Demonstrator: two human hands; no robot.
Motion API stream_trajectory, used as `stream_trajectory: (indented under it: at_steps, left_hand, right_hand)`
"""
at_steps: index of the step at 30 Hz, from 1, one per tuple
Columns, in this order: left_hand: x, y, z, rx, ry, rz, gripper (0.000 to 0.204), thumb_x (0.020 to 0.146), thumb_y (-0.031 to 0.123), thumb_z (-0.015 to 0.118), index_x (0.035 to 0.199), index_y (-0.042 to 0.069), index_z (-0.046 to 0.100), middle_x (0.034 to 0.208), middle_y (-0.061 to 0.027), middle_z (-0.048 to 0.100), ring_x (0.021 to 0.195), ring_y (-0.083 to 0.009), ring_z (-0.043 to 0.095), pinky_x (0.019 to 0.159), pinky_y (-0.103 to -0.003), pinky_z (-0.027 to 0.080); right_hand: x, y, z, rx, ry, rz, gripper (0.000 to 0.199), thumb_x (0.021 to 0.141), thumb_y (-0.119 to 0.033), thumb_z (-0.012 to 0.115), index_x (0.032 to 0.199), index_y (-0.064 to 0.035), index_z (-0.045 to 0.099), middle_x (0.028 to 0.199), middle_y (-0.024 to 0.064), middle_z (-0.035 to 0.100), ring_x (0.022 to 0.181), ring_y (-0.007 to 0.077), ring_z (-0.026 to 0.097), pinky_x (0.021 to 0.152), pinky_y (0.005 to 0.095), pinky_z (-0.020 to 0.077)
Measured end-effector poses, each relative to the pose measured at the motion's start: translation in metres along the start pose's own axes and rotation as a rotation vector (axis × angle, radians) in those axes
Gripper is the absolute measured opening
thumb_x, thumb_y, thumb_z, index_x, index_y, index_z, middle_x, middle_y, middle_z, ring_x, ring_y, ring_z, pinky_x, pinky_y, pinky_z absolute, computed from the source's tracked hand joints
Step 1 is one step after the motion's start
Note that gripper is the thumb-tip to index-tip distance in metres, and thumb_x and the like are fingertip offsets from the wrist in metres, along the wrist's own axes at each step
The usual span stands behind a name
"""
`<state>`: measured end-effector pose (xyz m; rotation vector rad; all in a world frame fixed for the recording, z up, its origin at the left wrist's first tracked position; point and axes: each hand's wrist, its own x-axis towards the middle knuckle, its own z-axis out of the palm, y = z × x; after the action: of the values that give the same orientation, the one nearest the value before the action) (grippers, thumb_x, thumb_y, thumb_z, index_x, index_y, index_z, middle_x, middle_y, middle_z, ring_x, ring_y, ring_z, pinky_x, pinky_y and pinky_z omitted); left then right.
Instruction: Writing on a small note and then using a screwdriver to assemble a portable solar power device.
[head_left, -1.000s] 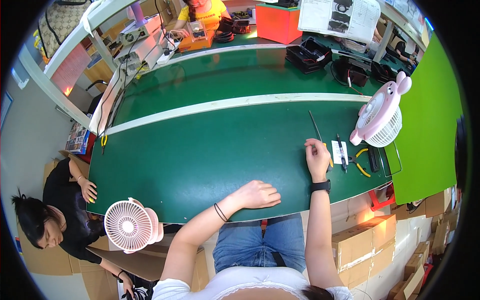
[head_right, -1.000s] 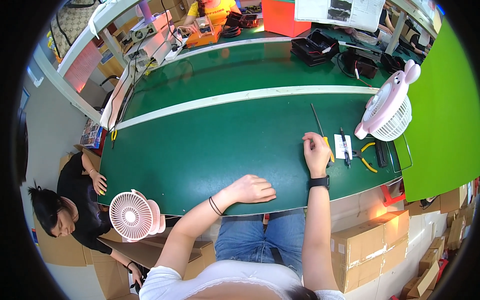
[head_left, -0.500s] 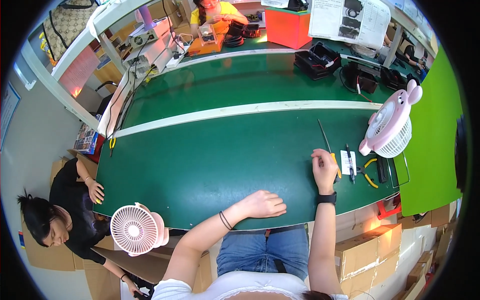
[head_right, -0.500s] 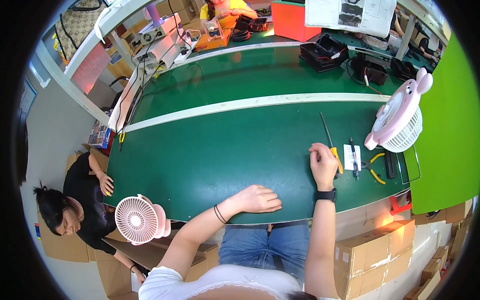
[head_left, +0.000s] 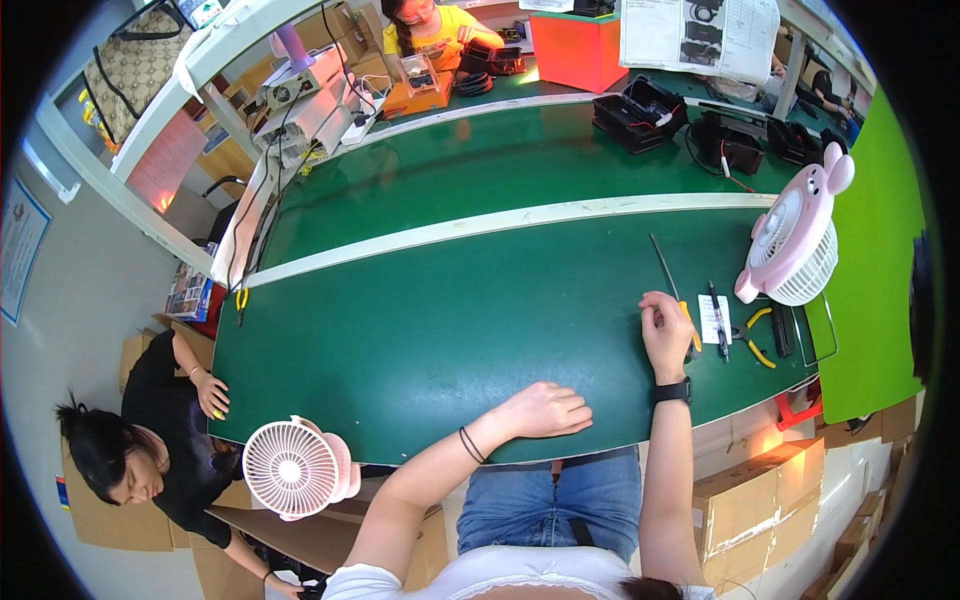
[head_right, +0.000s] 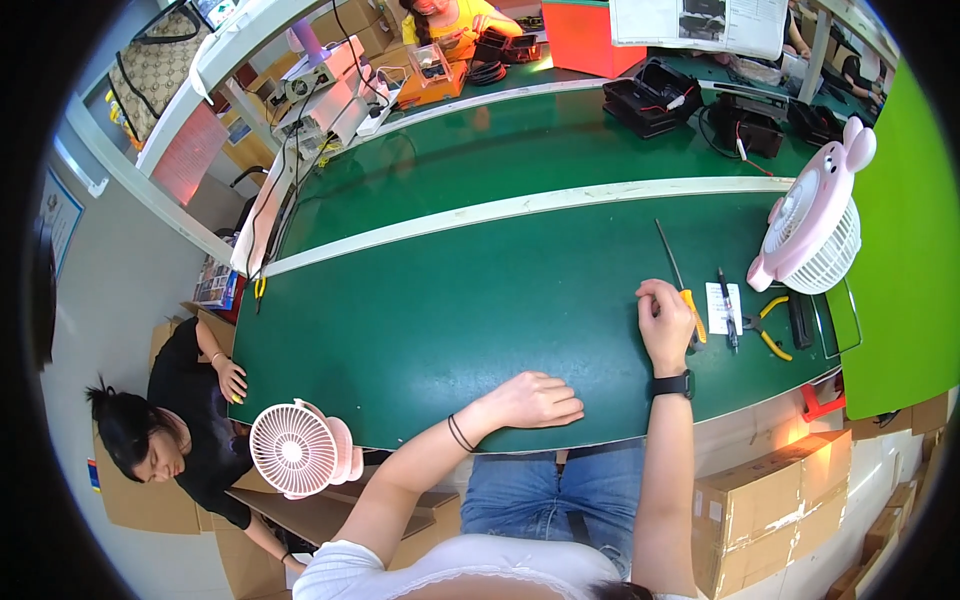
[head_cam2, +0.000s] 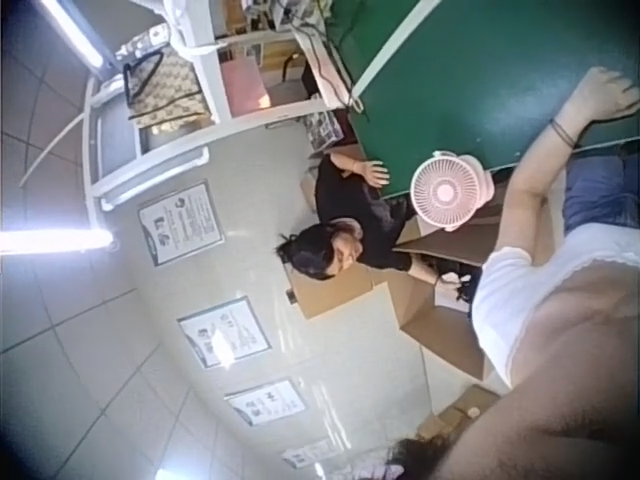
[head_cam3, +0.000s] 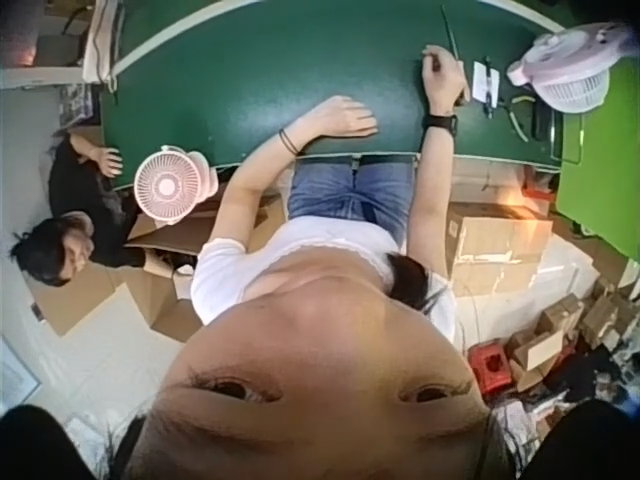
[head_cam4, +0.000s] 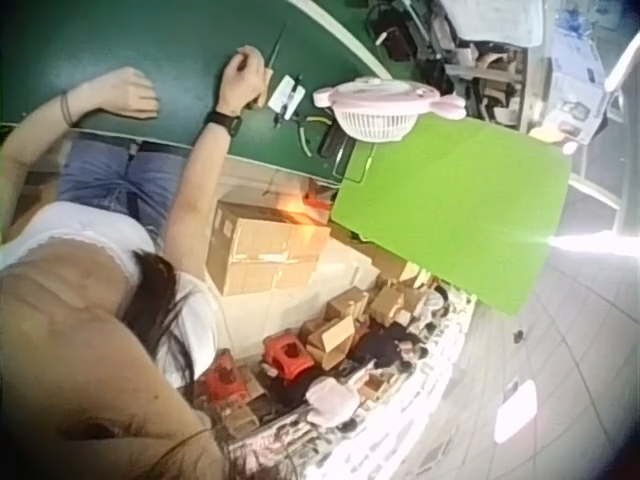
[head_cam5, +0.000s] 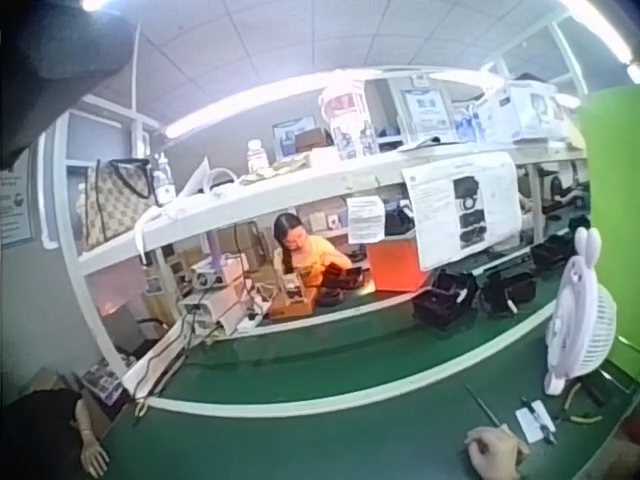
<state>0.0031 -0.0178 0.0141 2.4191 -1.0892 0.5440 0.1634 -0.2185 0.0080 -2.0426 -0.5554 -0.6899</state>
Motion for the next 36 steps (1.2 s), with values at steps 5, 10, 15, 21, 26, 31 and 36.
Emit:
stream_trajectory:
  at_steps: [5, 10, 15, 21, 26, 31, 36]
  left_hand:
    - [-0.0003, -0.0002, -0.0002, 0.056, -0.005, 0.041, 0.025, 0.090, 0.025, 0.071, 0.075, 0.014, 0.054, 0.064, -0.0005, 0.048, 0.059, -0.0159, 0.057, 0.052, -0.030, 0.048]
    - [-0.0039, 0.0048, 0.0016, 0.111, -0.006, 0.078, 0.026, 0.091, 0.026, 0.070, 0.073, 0.015, 0.053, 0.064, 0.0004, 0.046, 0.059, -0.0139, 0.056, 0.052, -0.029, 0.047]
    - [-0.0061, 0.0049, -0.0004, 0.124, -0.002, 0.068, 0.027, 0.091, 0.027, 0.069, 0.073, 0.015, 0.053, 0.065, 0.0009, 0.047, 0.060, -0.0135, 0.057, 0.053, -0.029, 0.047]
    - [-0.0043, 0.0026, -0.0017, 0.120, 0.007, 0.062, 0.026, 0.091, 0.027, 0.069, 0.074, 0.015, 0.053, 0.065, 0.0009, 0.047, 0.060, -0.0137, 0.057, 0.053, -0.028, 0.047]
    - [-0.0039, -0.0008, -0.0029, 0.134, 0.002, 0.050, 0.026, 0.091, 0.027, 0.069, 0.074, 0.015, 0.053, 0.066, 0.0010, 0.047, 0.060, -0.0135, 0.057, 0.052, -0.028, 0.047]
    - [-0.0046, -0.0009, -0.0024, 0.106, -0.005, 0.012, 0.026, 0.091, 0.027, 0.069, 0.074, 0.015, 0.054, 0.065, 0.0000, 0.050, 0.061, -0.0153, 0.060, 0.054, -0.030, 0.049]
    - [-0.0020, 0.0003, -0.0035, 0.095, 0.001, 0.008, 0.026, 0.092, 0.027, 0.069, 0.074, 0.014, 0.054, 0.065, -0.0002, 0.051, 0.060, -0.0162, 0.061, 0.054, -0.031, 0.050]
  right_hand:
    - [0.0010, 0.0014, 0.0011, -0.010, 0.005, 0.005, 0.010, 0.084, 0.004, 0.066, 0.086, -0.0053, 0.068, 0.094, 0.0043, 0.074, 0.059, 0.0156, 0.062, 0.056, 0.0289, 0.0505]
    - [0.0019, 0.0007, 0.0000, -0.043, -0.010, 0.009, 0.009, 0.084, 0.004, 0.066, 0.087, -0.0048, 0.067, 0.094, 0.0046, 0.074, 0.058, 0.0153, 0.061, 0.056, 0.0285, 0.0498]
    - [-0.0015, 0.0016, 0.0024, -0.024, -0.002, 0.031, 0.009, 0.084, 0.004, 0.066, 0.087, -0.0044, 0.067, 0.094, 0.0044, 0.074, 0.058, 0.0146, 0.060, 0.056, 0.0282, 0.0493]
    - [-0.0009, 0.0008, -0.0015, -0.015, -0.003, 0.059, 0.009, 0.084, 0.005, 0.066, 0.087, -0.0037, 0.068, 0.094, 0.0049, 0.074, 0.058, 0.0140, 0.060, 0.055, 0.0274, 0.0491]
    - [-0.0011, -0.0022, -0.0011, 0.055, -0.003, 0.049, 0.010, 0.085, 0.007, 0.065, 0.087, -0.0030, 0.068, 0.096, 0.0063, 0.074, 0.060, 0.0134, 0.060, 0.056, 0.0262, 0.0484]
    - [-0.0051, -0.0035, -0.0030, 0.065, -0.035, 0.072, 0.010, 0.085, 0.006, 0.066, 0.088, -0.0033, 0.068, 0.097, 0.0056, 0.075, 0.060, 0.0129, 0.061, 0.056, 0.0260, 0.0488]
    - [-0.0064, -0.0055, -0.0075, 0.076, -0.013, 0.046, 0.010, 0.086, 0.006, 0.066, 0.088, -0.0031, 0.068, 0.097, 0.0060, 0.075, 0.060, 0.0126, 0.061, 0.056, 0.0254, 0.0487]
